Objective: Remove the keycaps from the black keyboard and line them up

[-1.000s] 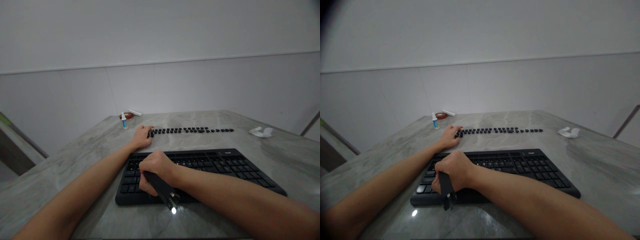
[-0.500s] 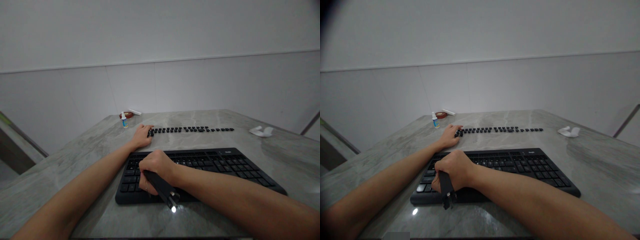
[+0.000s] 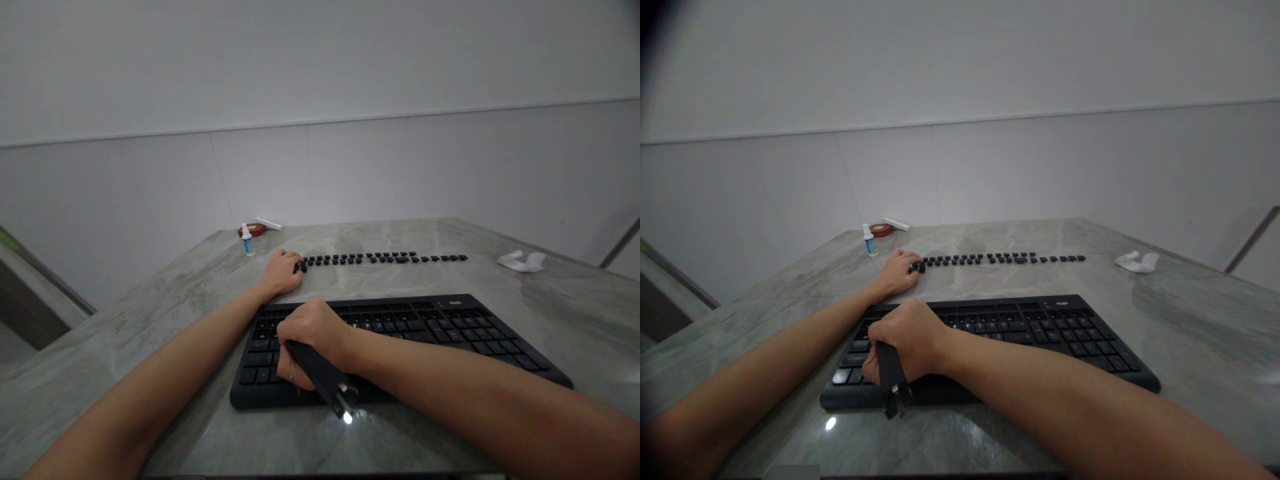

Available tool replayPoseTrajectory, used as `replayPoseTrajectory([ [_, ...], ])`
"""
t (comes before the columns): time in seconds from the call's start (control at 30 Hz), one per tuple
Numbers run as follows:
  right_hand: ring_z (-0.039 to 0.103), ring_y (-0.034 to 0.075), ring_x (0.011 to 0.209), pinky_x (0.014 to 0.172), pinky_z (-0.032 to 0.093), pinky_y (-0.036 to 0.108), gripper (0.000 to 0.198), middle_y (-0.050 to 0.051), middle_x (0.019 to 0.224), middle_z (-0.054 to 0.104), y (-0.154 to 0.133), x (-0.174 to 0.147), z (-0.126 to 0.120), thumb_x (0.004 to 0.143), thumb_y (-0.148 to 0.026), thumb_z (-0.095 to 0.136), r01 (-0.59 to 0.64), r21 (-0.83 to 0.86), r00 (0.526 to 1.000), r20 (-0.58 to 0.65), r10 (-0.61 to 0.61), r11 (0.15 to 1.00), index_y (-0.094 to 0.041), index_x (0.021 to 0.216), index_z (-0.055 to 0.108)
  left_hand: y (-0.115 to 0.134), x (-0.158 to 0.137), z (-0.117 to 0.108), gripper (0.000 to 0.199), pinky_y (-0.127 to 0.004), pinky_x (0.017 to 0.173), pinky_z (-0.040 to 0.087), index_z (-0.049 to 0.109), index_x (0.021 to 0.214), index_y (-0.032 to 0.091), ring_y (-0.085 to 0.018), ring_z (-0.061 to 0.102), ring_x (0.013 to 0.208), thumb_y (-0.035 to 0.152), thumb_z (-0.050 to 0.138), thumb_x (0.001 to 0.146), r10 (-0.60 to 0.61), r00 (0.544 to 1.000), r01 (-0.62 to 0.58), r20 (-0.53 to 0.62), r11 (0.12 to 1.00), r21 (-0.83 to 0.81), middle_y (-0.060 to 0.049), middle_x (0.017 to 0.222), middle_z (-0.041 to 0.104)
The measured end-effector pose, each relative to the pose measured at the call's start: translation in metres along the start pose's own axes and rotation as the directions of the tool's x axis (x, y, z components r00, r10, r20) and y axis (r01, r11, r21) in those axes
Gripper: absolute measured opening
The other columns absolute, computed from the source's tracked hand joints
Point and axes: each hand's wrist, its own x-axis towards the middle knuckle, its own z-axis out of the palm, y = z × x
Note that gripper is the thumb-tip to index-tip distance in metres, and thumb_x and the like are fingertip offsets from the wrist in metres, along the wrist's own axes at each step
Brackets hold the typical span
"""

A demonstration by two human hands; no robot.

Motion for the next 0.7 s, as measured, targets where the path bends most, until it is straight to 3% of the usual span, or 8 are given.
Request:
replayPoseTrajectory([
  [0.47, 0.042, 0.010, 0.045, 0.046, 0.026, 0.022, 0.016, -0.002, 0.049, 0.048, 0.0017, 0.0002, 0.0013, 0.064, -0.022, 0.053, 0.029, 0.049, 0.999, -0.036, -0.027, 0.998, -0.019, 0.055, 0.040, -0.0044, 0.0029, 0.0040, 0.039, -0.043, 0.093, 0.040, 0.070, 0.110, 0.015, -0.030, 0.050, 0.101, 0.020, 0.055, 0.074, 0.014, 0.999, -0.016, 0.043, 0.999, 0.030, -0.009, 0.116, 0.067],
  [0.6, 0.040, 0.010, 0.045, 0.046, 0.026, 0.023, 0.016, -0.003, 0.048, 0.047, -0.0001, 0.0004, 0.0015, 0.062, -0.022, 0.054, 0.020, 0.045, 0.995, -0.097, -0.016, 0.999, -0.019, 0.054, 0.040, -0.0038, 0.0023, 0.0033, 0.043, -0.042, 0.093, 0.041, 0.068, 0.115, 0.014, -0.029, 0.050, 0.100, 0.021, 0.054, 0.075, 0.019, 0.999, -0.021, 0.041, 0.999, 0.039, -0.009, 0.115, 0.067],
  [0.7, 0.041, 0.010, 0.045, 0.046, 0.027, 0.023, 0.016, -0.002, 0.049, 0.049, 0.0003, 0.0006, 0.0003, 0.063, -0.022, 0.055, 0.040, 0.048, 0.997, -0.066, -0.036, 0.998, -0.019, 0.055, 0.041, -0.0032, 0.0022, 0.0029, 0.043, -0.042, 0.095, 0.040, 0.068, 0.115, 0.014, -0.029, 0.049, 0.101, 0.021, 0.054, 0.075, 0.025, 0.999, -0.026, 0.037, 0.999, 0.044, -0.008, 0.117, 0.066],
])
